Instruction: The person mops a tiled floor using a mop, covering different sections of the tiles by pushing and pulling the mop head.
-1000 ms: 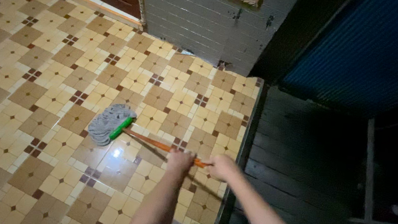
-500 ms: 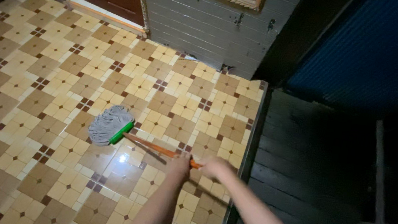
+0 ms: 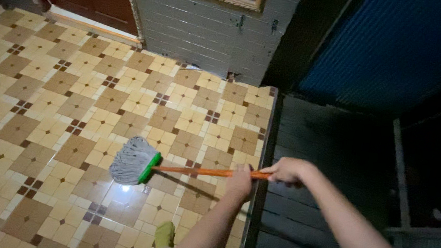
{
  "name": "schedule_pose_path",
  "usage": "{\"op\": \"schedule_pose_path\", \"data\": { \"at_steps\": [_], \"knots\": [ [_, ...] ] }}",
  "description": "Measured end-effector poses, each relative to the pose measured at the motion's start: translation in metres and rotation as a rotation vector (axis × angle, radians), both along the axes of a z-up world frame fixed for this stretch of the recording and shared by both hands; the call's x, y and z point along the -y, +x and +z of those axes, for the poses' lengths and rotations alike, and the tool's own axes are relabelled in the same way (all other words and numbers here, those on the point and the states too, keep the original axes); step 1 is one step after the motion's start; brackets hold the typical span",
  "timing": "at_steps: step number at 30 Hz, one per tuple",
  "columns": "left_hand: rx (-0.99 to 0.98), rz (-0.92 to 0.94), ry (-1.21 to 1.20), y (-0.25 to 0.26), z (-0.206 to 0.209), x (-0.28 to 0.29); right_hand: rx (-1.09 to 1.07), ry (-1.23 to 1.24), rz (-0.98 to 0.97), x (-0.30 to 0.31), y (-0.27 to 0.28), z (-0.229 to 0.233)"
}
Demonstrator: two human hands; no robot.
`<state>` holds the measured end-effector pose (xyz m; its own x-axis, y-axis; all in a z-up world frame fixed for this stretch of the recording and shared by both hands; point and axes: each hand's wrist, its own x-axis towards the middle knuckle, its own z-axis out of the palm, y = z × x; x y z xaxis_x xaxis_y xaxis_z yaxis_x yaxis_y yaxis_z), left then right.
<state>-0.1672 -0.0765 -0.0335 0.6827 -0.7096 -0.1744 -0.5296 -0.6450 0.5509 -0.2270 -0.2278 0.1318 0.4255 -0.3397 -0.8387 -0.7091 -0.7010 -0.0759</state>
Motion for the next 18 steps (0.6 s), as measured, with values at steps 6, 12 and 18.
{"op": "schedule_pose_path", "data": {
  "at_steps": [6, 12, 18],
  "knots": [
    [-0.140, -0.111, 0.039, -0.041, 0.040, 0.043, 0.150, -0.058, 0.405, 0.065, -0.047, 0.006],
    [-0.061, -0.256, 0.162, -0.054, 0.080, 0.039, -0.050, -0.065, 0.037, 0.016, -0.064, 0.077],
    [0.007, -0.274, 0.196, -0.060, 0.072, 0.033, 0.092, -0.146, 0.266, 0.009, -0.069, 0.075]
  ]
}}
